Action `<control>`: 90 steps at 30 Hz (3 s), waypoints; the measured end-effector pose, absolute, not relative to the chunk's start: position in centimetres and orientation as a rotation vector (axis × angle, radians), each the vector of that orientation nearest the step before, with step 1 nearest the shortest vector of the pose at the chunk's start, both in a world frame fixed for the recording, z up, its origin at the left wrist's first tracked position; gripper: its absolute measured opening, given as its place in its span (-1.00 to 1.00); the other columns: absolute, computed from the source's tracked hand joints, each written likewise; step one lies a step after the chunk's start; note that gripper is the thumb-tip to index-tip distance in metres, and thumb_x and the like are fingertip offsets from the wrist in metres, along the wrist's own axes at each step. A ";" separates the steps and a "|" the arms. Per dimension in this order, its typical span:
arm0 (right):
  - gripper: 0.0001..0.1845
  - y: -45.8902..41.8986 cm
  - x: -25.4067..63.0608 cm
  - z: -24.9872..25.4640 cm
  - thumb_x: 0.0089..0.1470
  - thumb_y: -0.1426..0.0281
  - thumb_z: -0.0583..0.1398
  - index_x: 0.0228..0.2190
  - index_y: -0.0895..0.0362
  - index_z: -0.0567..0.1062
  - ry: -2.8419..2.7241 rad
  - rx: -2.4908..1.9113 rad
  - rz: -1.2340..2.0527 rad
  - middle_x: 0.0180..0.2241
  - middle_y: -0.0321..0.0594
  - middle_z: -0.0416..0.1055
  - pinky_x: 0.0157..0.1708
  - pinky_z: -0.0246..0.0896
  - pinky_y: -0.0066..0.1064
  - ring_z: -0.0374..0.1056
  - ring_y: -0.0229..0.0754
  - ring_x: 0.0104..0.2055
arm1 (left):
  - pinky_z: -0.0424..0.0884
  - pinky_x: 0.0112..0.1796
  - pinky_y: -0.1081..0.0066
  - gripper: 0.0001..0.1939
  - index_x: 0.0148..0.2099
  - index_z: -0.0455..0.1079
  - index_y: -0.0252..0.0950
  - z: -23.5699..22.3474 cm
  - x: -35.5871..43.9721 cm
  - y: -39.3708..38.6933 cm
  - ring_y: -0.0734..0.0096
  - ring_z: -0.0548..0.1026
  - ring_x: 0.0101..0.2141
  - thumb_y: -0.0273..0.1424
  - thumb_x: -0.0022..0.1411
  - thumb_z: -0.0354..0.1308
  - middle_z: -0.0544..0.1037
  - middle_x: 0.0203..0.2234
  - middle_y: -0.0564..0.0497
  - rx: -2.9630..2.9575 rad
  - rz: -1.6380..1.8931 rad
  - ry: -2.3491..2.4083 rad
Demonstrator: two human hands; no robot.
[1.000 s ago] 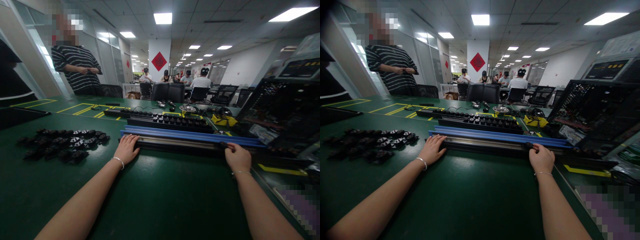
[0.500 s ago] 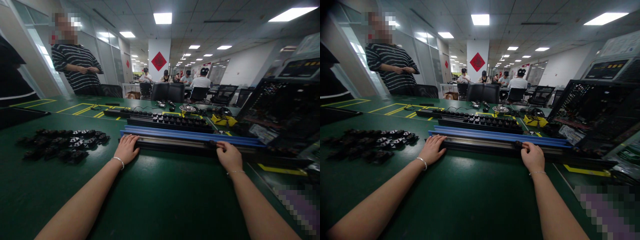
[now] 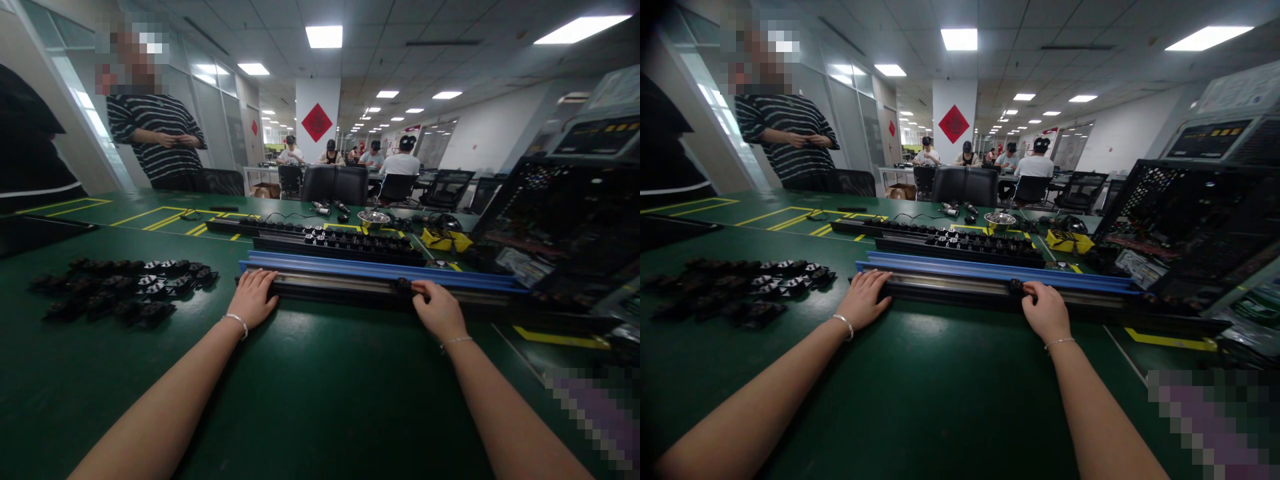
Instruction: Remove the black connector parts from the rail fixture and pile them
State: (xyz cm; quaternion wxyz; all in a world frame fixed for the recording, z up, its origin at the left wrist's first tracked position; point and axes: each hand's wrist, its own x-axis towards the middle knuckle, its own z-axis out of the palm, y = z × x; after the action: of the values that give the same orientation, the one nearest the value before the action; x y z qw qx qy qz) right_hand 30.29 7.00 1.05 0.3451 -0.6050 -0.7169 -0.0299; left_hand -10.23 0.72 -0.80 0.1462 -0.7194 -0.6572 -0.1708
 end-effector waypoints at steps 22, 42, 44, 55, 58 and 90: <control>-0.59 5.9 27.5 2.2 -0.04 0.47 0.04 -0.12 0.20 0.43 -2.051 -1.548 0.072 -0.10 -0.07 0.45 0.00 0.22 -0.23 0.35 -0.10 -0.05 | -0.01 0.18 0.00 -0.40 0.23 0.10 -0.33 -0.9 -10.0 0.7 0.09 0.11 0.20 -0.27 0.15 -0.02 0.30 0.13 -0.18 -2.054 -0.471 -1.913; -0.37 5.0 23.7 0.8 -0.04 0.46 0.02 0.12 0.25 0.21 -2.349 -1.354 -0.134 0.05 -0.03 0.34 0.16 -0.05 -0.09 0.18 -0.06 0.11 | -0.15 0.12 -0.24 -0.32 0.30 -0.07 0.06 -0.8 1.3 0.5 -0.17 -0.10 0.24 -0.25 0.16 0.05 0.00 0.28 -0.08 -2.330 -0.384 -1.647; -0.35 4.8 23.6 0.6 -0.04 0.46 0.01 0.14 0.22 0.18 -2.356 -1.361 -0.136 0.07 -0.06 0.32 0.18 -0.10 -0.09 0.15 -0.07 0.14 | -0.15 0.11 -0.27 -0.31 0.30 -0.09 0.10 -0.7 2.9 0.7 -0.20 -0.10 0.24 -0.27 0.16 0.05 -0.01 0.29 -0.07 -2.354 -0.387 -1.648; -0.31 4.9 23.7 0.4 -0.07 0.52 -0.01 0.16 0.12 0.18 -2.384 -1.352 -0.154 0.08 -0.13 0.32 0.17 -0.09 -0.13 0.13 -0.12 0.15 | -0.09 0.06 -0.29 -0.20 0.31 -0.19 0.11 0.2 8.6 2.3 -0.29 0.09 0.17 -0.23 0.11 0.13 0.01 0.28 -0.21 -2.300 -0.300 -1.842; -0.31 5.0 23.9 0.1 -0.07 0.53 -0.01 0.16 0.10 0.19 -2.374 -1.348 -0.217 0.14 -0.20 0.25 0.19 -0.14 -0.13 0.06 -0.12 0.20 | -0.04 0.04 -0.28 -0.23 0.31 -0.18 0.12 0.4 8.9 2.7 -0.28 0.16 0.14 -0.26 0.13 0.12 0.10 0.25 -0.25 -2.278 -0.269 -1.857; -0.36 5.5 25.2 -0.3 -0.05 0.51 0.00 0.13 0.15 0.25 -2.297 -1.520 -0.359 0.21 -0.16 0.13 0.19 -0.20 -0.06 0.00 -0.04 0.24 | 0.11 -0.02 -0.18 -0.39 0.27 0.05 -0.03 1.7 8.4 2.7 -0.15 0.26 0.07 -0.33 0.17 0.02 0.08 0.26 -0.22 -2.244 -0.206 -1.963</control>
State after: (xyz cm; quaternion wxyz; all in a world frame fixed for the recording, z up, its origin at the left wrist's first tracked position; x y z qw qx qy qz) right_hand 25.18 5.46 -0.33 0.1808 -0.5382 -0.8133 -0.1272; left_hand 8.40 2.68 1.72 0.0762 -0.7487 -0.6550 -0.0687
